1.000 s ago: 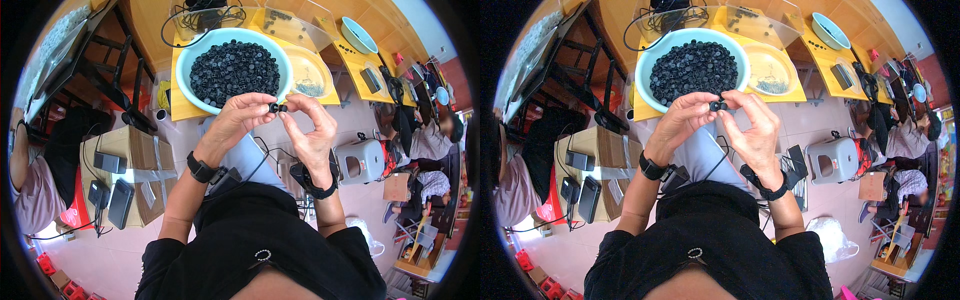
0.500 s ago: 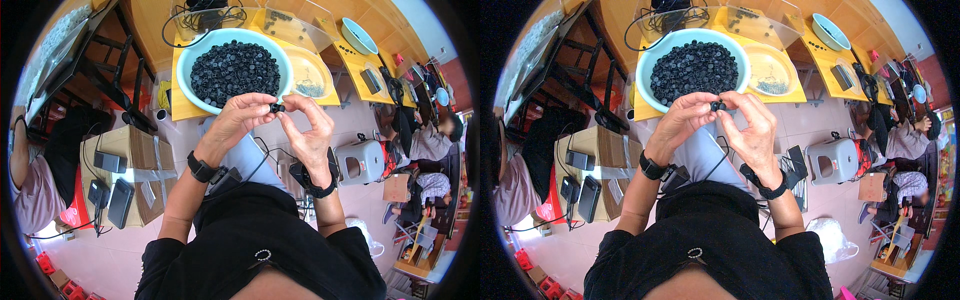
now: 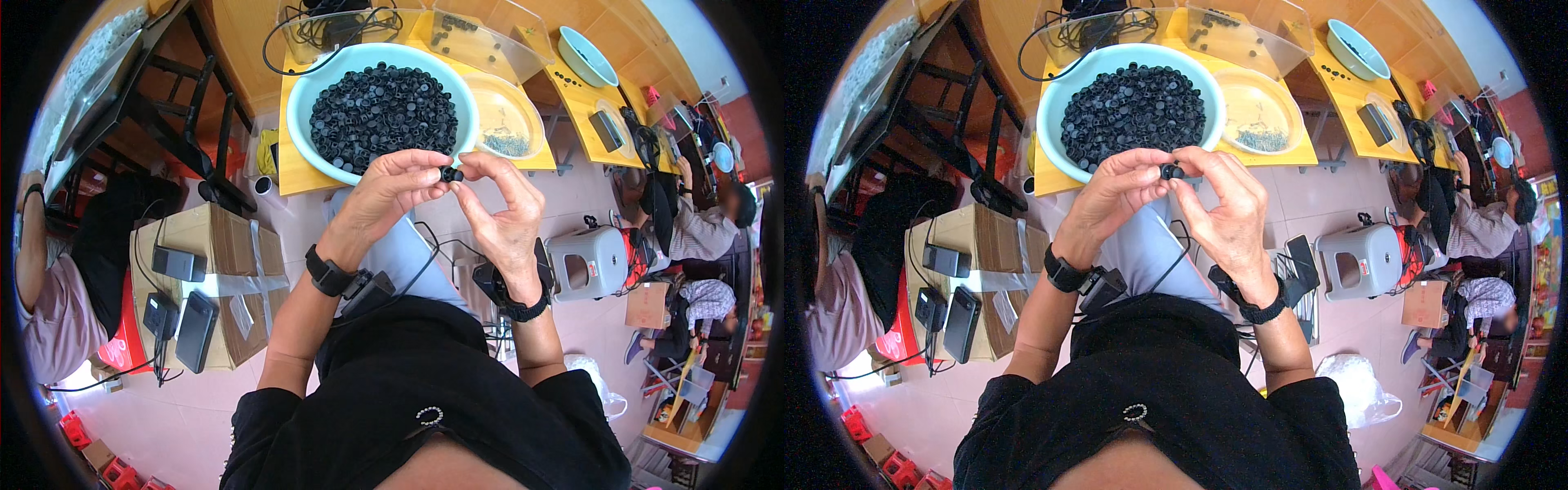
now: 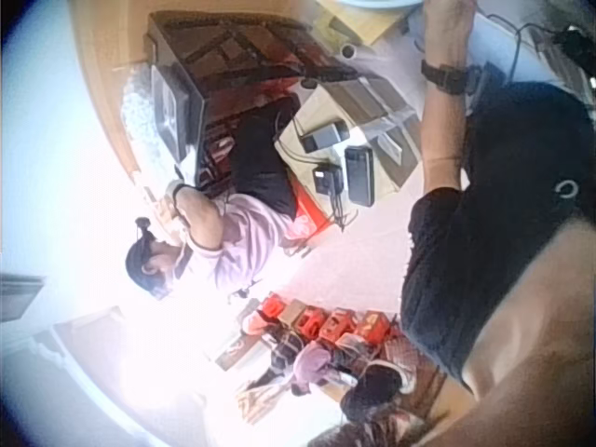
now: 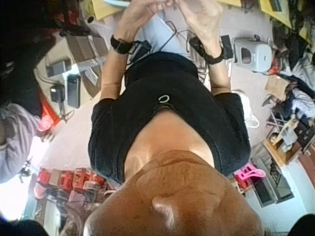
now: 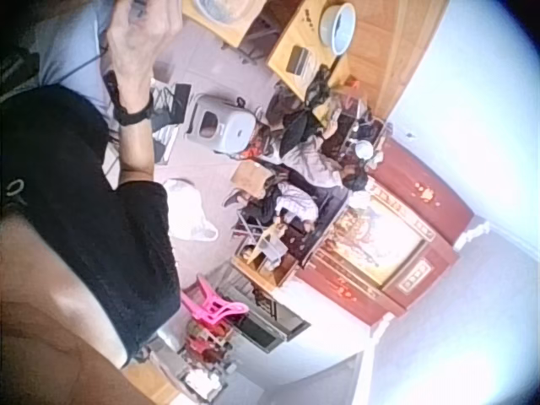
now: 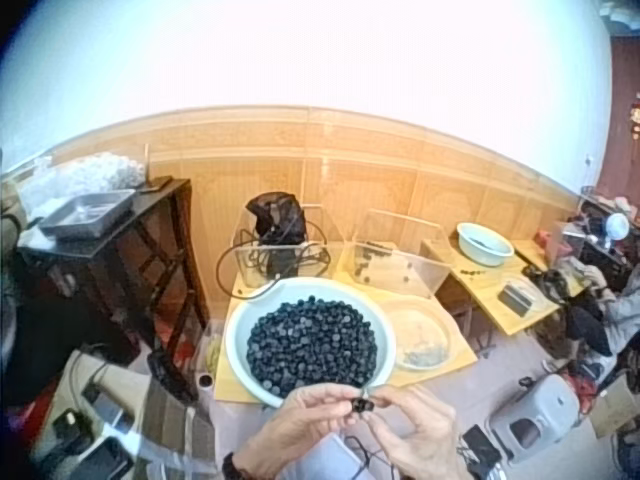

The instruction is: Inspecting and handling small black plastic buckle components in a manufacturing workshop.

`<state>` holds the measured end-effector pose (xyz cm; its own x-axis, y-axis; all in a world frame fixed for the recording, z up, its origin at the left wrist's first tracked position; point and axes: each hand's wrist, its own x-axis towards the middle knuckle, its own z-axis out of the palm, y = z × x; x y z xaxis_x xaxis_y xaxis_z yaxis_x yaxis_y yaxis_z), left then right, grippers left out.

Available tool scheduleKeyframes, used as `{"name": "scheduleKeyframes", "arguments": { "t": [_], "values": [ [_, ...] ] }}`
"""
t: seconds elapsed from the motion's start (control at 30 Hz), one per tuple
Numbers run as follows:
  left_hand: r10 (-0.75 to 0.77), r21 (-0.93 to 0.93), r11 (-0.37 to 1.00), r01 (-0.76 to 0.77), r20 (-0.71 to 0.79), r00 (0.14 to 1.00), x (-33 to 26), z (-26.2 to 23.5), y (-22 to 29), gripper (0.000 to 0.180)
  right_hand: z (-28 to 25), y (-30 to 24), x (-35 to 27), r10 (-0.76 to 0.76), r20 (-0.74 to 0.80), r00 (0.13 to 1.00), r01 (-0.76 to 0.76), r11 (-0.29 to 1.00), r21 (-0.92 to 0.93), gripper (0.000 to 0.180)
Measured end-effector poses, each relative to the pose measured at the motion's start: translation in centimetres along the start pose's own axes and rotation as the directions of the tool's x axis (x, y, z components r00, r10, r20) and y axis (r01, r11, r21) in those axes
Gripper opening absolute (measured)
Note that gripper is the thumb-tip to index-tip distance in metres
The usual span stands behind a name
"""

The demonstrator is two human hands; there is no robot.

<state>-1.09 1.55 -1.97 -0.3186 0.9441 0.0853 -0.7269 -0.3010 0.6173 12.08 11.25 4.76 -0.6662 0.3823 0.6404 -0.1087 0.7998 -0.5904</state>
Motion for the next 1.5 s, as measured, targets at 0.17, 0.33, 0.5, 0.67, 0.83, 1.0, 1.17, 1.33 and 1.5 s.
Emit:
{"name": "scheduleKeyframes", "arguments": {
  "t": [0.17,0.33,0.5,0.67,0.83,1.0,1.17,1.33,1.5],
  "values": [
    [0.006,0.013,1.0,-0.006,-0.002,1.0,-0.1,0.0,0.0,0.024,0.0,0.0,0.0,-0.001,0.001,1.0,0.001,1.0,-0.005,0.031],
    [-0.01,0.002,1.0,0.01,-0.003,1.0,0.0,0.0,-0.1,0.024,0.0,0.0,-0.1,0.012,-0.025,1.0,-0.011,1.0,0.013,0.029],
    [0.004,-0.008,1.0,-0.004,0.014,1.0,0.0,0.0,-0.2,0.024,0.0,0.1,-0.1,-0.003,-0.009,1.0,0.003,1.0,0.019,0.029],
    [0.028,0.05,0.998,-0.027,-0.02,0.999,-0.1,0.4,-0.1,0.023,-0.1,-0.1,-0.1,-0.018,0.014,1.0,0.018,1.0,-0.007,0.028],
    [0.072,0.17,0.984,-0.06,-0.066,0.995,-0.4,1.2,0.2,0.024,-0.1,0.0,-0.3,-0.164,0.022,0.986,0.165,0.98,-0.109,0.022],
    [0.097,0.206,0.976,-0.077,-0.091,0.991,-0.8,1.9,0.4,0.025,0.2,-0.2,-0.7,-0.08,-0.048,0.996,0.08,0.997,0.009,0.018],
    [0.057,0.091,0.995,-0.052,-0.047,0.997,-0.8,1.8,0.5,0.025,0.2,-0.2,-0.9,-0.037,-0.084,0.996,0.04,0.998,0.039,0.018],
    [0.048,0.064,0.997,-0.045,-0.057,0.997,-0.6,1.6,0.3,0.025,0.2,-0.1,-1.0,-0.091,-0.097,0.991,0.091,0.996,-0.008,0.017],
    [0.044,0.045,0.998,-0.041,-0.062,0.997,-0.6,1.7,0.2,0.025,0.3,-0.1,-1.0,-0.104,-0.108,0.989,0.103,0.995,-0.016,0.017]
  ]
}}
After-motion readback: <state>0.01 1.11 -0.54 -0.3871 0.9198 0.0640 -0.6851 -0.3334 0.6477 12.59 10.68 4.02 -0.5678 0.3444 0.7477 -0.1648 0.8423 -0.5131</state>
